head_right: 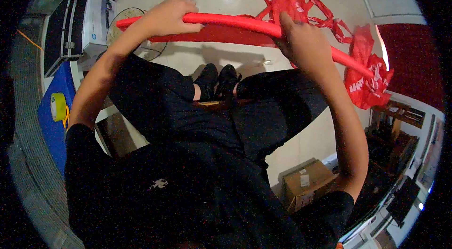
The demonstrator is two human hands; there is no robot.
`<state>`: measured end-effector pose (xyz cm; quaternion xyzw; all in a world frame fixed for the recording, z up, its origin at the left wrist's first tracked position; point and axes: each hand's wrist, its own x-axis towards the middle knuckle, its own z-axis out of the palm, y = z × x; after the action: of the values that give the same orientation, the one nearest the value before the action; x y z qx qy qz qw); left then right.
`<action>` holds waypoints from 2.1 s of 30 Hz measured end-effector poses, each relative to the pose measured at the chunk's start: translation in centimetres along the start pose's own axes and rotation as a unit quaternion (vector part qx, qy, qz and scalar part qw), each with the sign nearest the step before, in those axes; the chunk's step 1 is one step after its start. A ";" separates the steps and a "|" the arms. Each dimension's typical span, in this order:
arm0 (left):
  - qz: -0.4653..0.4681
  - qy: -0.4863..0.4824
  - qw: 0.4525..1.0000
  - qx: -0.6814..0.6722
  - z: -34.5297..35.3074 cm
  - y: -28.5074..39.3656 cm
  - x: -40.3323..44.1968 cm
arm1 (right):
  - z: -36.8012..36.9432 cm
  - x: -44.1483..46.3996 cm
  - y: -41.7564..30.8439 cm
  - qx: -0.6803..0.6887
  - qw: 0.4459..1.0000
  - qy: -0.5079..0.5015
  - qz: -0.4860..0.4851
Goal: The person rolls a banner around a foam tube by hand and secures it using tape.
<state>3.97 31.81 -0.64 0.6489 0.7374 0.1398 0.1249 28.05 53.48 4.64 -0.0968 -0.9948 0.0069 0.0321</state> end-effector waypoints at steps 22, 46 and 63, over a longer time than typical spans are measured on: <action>0.106 0.070 0.992 0.020 -0.6 -0.4 -0.8 | 0.7 2.1 -0.4 0.029 0.997 0.007 -0.070; 0.065 0.062 0.996 0.012 -1.8 -2.1 -3.6 | 1.5 4.3 -2.7 0.085 0.972 0.109 -0.191; -0.008 0.016 0.999 0.043 -3.9 -0.6 -3.3 | 0.8 4.5 -2.1 0.192 0.971 -0.021 -0.139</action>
<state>2.42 28.26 2.76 0.6450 0.7501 0.1176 0.0864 23.17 52.32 4.17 0.0504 -0.9789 0.1955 0.0301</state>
